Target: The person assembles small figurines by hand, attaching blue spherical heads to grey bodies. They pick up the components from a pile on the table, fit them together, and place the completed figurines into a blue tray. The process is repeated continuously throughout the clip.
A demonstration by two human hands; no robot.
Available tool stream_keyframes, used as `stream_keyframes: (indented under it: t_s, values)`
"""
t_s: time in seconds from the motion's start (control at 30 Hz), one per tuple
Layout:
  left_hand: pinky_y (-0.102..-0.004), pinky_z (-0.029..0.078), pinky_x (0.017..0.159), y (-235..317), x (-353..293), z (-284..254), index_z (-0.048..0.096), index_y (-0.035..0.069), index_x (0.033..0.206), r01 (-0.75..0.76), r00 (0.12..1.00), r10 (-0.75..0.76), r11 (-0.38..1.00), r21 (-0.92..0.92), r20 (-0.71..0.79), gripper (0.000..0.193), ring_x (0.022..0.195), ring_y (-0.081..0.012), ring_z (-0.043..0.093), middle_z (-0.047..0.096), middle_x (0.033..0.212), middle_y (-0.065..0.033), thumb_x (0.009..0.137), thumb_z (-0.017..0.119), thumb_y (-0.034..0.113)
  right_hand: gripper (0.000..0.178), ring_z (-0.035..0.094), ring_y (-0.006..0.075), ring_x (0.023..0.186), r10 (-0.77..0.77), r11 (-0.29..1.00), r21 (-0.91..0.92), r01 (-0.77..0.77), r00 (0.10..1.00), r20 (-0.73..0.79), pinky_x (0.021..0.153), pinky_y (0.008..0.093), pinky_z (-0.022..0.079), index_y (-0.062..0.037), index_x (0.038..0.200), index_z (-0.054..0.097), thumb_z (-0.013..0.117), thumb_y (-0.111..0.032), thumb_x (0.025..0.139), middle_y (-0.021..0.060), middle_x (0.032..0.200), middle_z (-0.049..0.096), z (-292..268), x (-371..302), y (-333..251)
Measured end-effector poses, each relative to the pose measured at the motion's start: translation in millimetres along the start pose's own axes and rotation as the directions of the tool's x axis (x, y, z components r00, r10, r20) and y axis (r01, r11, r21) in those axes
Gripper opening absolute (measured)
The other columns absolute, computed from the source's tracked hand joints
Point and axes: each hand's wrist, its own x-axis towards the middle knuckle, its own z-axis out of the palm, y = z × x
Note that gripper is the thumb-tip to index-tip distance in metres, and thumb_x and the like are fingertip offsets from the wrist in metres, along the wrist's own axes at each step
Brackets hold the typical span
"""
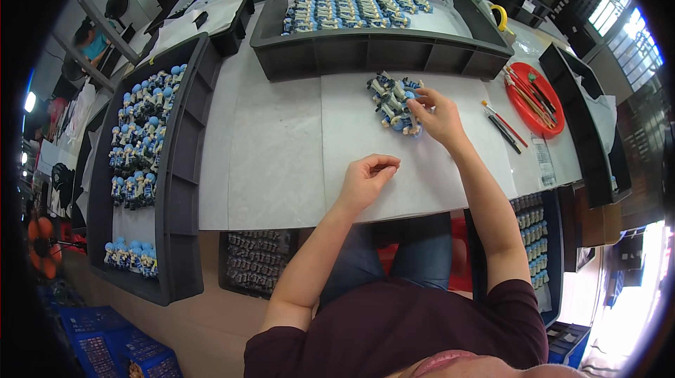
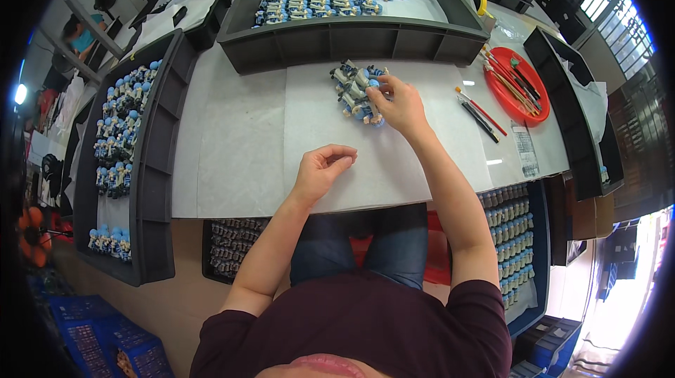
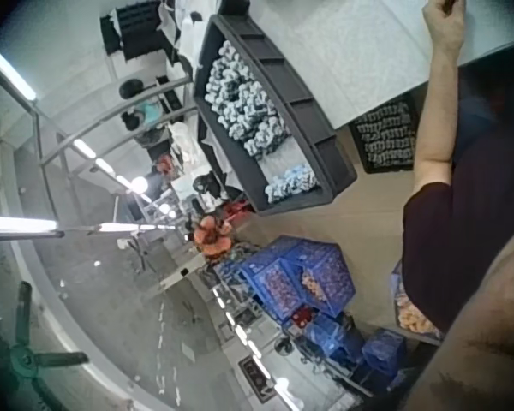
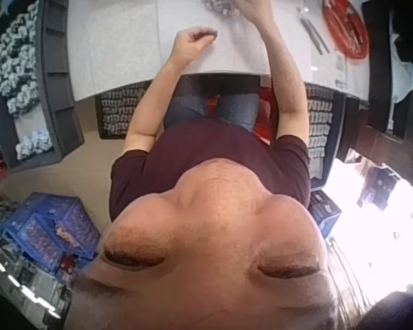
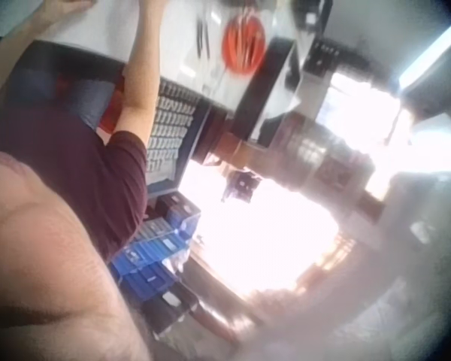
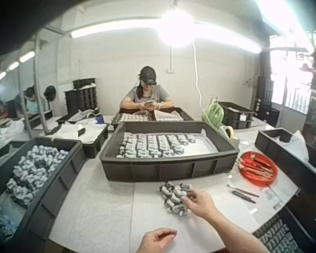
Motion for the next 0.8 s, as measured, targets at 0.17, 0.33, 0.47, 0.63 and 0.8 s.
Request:
stream_keyframes:
  t_s: [0.17, 0.33, 0.47, 0.63, 0.8]
  values:
    - [-0.0229, 0.046, 0.078, 3, 1, 0, 0.063, -0.001, 0.096, 0.016, 1.000, -0.016, 1.000, -0.011, -0.005, 0.017, 0.084, -0.0109, 0.058, 0.063, 0.090, -0.0063, 0.079, 0.059, -0.001, 0.041, 0.063, 0.0168, 0.071, 0.138, 0.987, -0.109, -0.119, 0.973, 0.184, 0.063, 0.0280, 0.049, -0.0026, 0.104, 0.061, 0.069, -0.027, 0.072, 0.0123, 0.082, 0.065, -7, 28, -14]
    - [-0.0236, 0.046, 0.077, 1, 2, -2, 0.062, -0.001, 0.099, -0.005, 1.000, 0.005, 1.000, -0.023, -0.002, 0.018, 0.084, -0.0120, 0.058, 0.063, 0.091, -0.0066, 0.081, 0.058, 0.001, 0.045, 0.057, 0.0120, 0.066, 0.019, 0.972, 0.235, -0.013, 1.000, -0.021, 0.060, 0.0259, 0.048, -0.0043, 0.109, 0.058, 0.072, -0.023, 0.070, 0.0074, 0.082, 0.061, -20, 21, -19]
    - [-0.0254, 0.047, 0.078, 8, -1, 0, 0.057, -0.001, 0.107, -0.063, 0.995, 0.044, 0.971, -0.229, -0.084, 0.023, 0.086, -0.0146, 0.059, 0.061, 0.097, -0.0089, 0.087, 0.054, 0.010, 0.041, 0.055, 0.0099, 0.081, -0.137, 0.600, 0.797, 0.072, 0.990, 0.014, 0.069, 0.0222, 0.046, 0.0008, 0.119, 0.047, 0.062, -0.002, 0.080, 0.0070, 0.098, 0.053, -15, -37, -46]
    - [-0.0250, 0.049, 0.075, 23, -2, 1, 0.051, -0.001, 0.116, -0.112, 0.988, 0.043, 0.861, -0.495, -0.148, 0.031, 0.086, -0.0133, 0.058, 0.059, 0.102, -0.0100, 0.091, 0.049, 0.017, 0.041, 0.054, 0.0151, 0.093, -0.101, 0.474, 0.878, -0.069, 0.986, 0.132, 0.081, 0.0266, 0.046, 0.0053, 0.120, 0.041, 0.056, 0.004, 0.082, 0.0107, 0.108, 0.051, 13, -111, -51]
    - [-0.0273, 0.048, 0.079, 14, 0, -6, 0.051, 0.000, 0.114, -0.157, 0.975, 0.079, 0.909, -0.386, -0.209, 0.030, 0.091, -0.0171, 0.059, 0.059, 0.106, -0.0134, 0.090, 0.050, 0.017, 0.036, 0.053, 0.0159, 0.097, -0.064, 0.466, 0.880, -0.091, 0.989, 0.136, 0.083, 0.0274, 0.045, 0.0032, 0.115, 0.045, 0.058, 0.003, 0.081, 0.0112, 0.110, 0.051, 33, -128, -41]
